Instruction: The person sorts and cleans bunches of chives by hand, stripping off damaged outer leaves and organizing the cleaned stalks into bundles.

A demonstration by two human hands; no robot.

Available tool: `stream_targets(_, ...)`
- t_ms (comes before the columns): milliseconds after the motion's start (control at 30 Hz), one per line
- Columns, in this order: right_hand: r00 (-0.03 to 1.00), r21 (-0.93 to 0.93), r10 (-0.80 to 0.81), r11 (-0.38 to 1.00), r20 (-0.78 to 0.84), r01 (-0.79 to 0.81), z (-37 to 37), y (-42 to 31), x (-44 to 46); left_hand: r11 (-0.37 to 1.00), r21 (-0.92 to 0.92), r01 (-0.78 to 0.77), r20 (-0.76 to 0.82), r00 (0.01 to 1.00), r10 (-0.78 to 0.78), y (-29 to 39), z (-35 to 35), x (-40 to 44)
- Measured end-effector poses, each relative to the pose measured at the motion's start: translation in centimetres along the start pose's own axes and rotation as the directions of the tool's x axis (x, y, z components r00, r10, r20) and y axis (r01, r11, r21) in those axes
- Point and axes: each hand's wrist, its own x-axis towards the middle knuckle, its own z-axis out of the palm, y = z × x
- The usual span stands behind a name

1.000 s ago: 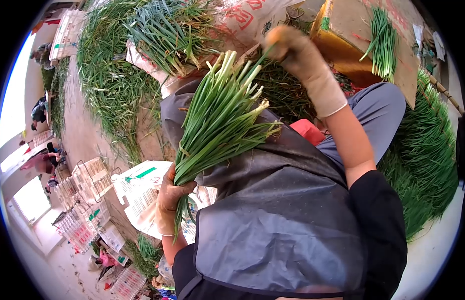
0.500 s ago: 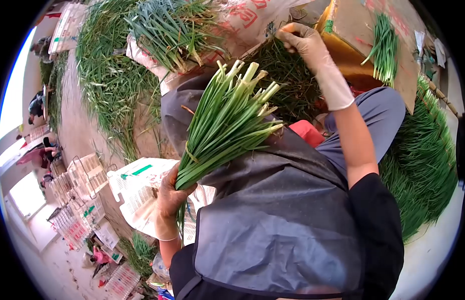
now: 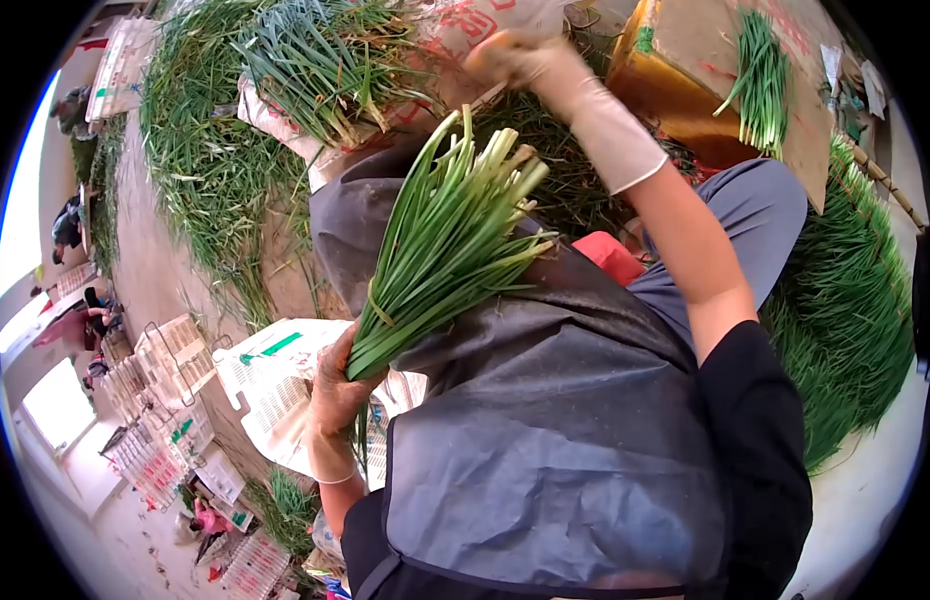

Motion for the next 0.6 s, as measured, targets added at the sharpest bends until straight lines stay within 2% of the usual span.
stream_targets(67, 0.997, -0.134, 0.075, 0.988, 0.035, -0.07, -4.7, 3.5, 1.2, 1.0, -0.023, 0.008, -0.004, 1.0, -0.008, -0.2, -0.1, -0.1)
stream_targets(133, 0.947, 0.026, 0.182, 0.98, 0.265, -0.196, -4.4, 2.2, -1.8, 0.978, -0.186, 0.096, -0.026, 0.994, -0.102, -0.5, 0.1, 0.0)
stream_targets(267, 0.877, -0.037, 0.129, 0.991, 0.464, -0.126, -0.4, 0.8, -6.0, 0.978, -0.152, 0.14, 0.039, 0.99, -0.135, -0.6, -0.3, 0.6)
stream_targets(333, 0.886, -0.059, 0.146, 0.989, 0.44, -0.134, 0.2, 0.2, -6.2, 0.976, -0.167, 0.138, 0.034, 0.99, -0.134, -0.2, -0.2, 0.7)
stream_targets(400, 0.904, -0.282, -0.102, 0.93, 0.414, 0.234, 0.4, 0.3, -6.0, 0.974, -0.18, 0.138, 0.02, 0.99, -0.137, -0.3, -0.1, 0.6)
stream_targets(433, 0.878, -0.46, -0.263, 0.771, 0.4, 0.441, 0.8, 0.2, -6.0, 0.974, -0.187, 0.125, 0.013, 0.992, -0.125, -0.7, -0.1, 0.5)
stream_targets(467, 0.878, -0.46, -0.265, 0.771, 0.398, 0.441, 0.7, -0.1, -6.1, 0.975, -0.195, 0.109, 0.007, 0.994, -0.11, -0.9, -0.1, 0.5)
stream_targets(500, 0.921, -0.238, -0.249, 0.915, 0.3, 0.325, 0.4, -0.9, -6.1, 0.966, -0.221, 0.138, 0.02, 0.99, -0.137, -0.7, -0.2, 0.6)
stream_targets(533, 0.955, 0.015, -0.202, 0.979, 0.217, 0.203, 0.1, -1.5, -5.9, 0.965, -0.225, 0.134, 0.016, 0.991, -0.134, -0.7, -0.1, 0.7)
stream_targets(567, 0.988, 0.156, -0.136, 0.98, 0.077, 0.122, -0.7, -1.6, -5.6, 0.942, -0.3, 0.149, 0.028, 0.989, -0.148, -0.8, -0.1, 0.6)
stream_targets(600, 0.985, 0.173, -0.155, 0.971, -0.078, 0.167, -2.2, 0.4, -4.2, 0.914, -0.37, 0.167, 0.044, 0.986, -0.163, -1.0, -0.3, 0.4)
